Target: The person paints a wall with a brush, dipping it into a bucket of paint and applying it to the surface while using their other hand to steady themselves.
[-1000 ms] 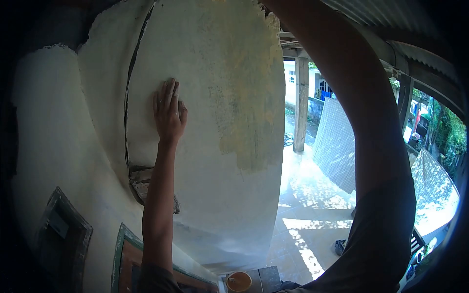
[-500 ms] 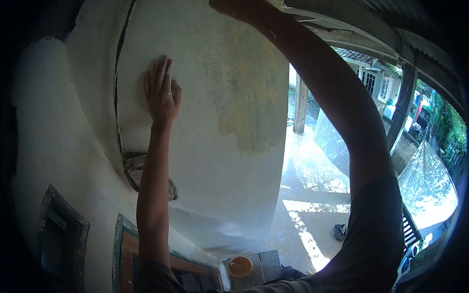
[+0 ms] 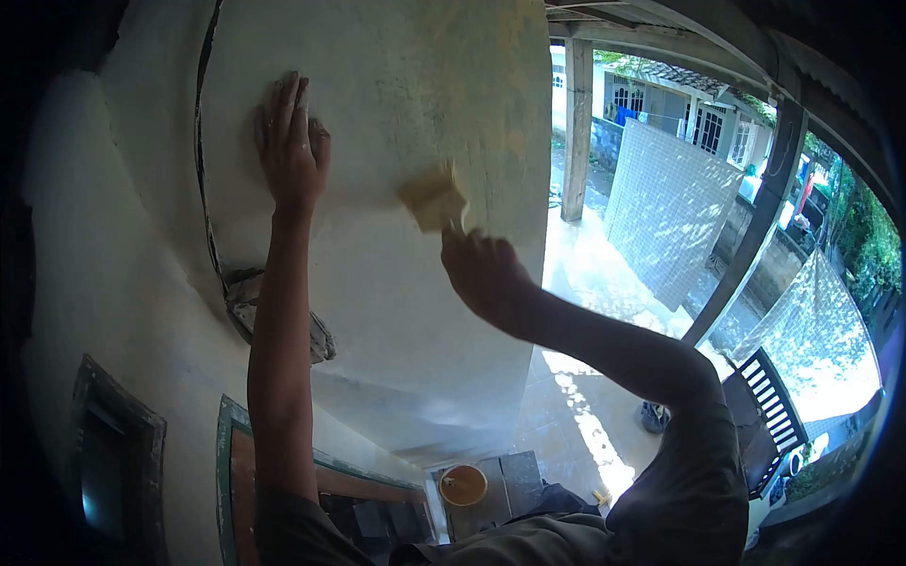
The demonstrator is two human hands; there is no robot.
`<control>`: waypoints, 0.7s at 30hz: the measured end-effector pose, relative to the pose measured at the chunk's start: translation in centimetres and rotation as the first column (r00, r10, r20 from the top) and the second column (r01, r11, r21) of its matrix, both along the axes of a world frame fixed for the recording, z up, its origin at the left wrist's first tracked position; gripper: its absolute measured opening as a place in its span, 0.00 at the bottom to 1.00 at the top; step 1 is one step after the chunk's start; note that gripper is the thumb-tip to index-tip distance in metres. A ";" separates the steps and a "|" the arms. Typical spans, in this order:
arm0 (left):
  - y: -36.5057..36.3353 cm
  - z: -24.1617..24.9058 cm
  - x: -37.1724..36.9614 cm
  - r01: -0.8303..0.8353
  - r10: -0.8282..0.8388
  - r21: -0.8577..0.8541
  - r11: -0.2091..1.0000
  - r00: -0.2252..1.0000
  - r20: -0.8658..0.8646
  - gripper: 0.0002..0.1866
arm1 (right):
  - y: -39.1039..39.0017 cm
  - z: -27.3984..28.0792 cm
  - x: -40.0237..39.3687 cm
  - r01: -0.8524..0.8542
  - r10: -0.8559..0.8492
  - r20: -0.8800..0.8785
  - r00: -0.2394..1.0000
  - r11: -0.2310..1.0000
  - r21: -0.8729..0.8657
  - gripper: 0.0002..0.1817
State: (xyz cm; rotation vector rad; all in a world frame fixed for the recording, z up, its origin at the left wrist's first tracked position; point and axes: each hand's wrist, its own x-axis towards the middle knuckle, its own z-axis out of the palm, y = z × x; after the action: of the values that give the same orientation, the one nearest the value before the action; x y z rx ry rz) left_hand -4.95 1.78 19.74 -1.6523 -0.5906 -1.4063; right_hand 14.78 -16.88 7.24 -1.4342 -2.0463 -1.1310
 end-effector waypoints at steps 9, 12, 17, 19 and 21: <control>0.2 0.0 0.1 -0.034 0.034 -0.001 0.999 0.999 0.014 0.27 | 0.5 3.5 1.0 0.077 -0.220 -0.131 0.967 0.736 -0.673 0.11; -0.2 0.0 0.2 -0.024 0.024 0.001 1.000 1.000 0.006 0.28 | 0.8 11.4 0.8 0.019 -0.195 -0.186 0.963 0.736 -0.677 0.12; -0.2 0.1 0.1 -0.020 0.020 -0.022 1.000 1.000 0.005 0.29 | 0.6 23.8 -1.1 0.206 -0.259 -0.028 0.966 0.826 -0.525 0.05; -0.3 0.1 0.0 -0.035 0.035 -0.034 0.999 0.999 0.002 0.29 | 2.1 28.4 -0.5 0.190 -0.228 -0.040 0.973 0.886 -0.423 0.06; -0.6 0.2 0.0 -0.022 0.022 -0.035 0.999 1.000 0.005 0.26 | 2.3 32.9 -1.3 0.233 -0.243 0.030 0.970 0.880 -0.415 0.09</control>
State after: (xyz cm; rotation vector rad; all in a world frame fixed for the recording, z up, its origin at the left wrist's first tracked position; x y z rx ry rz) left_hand -4.92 1.16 19.91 -1.6654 -0.6383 -1.3921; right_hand 13.46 -14.61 40.18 -1.9384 -2.2325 -0.7799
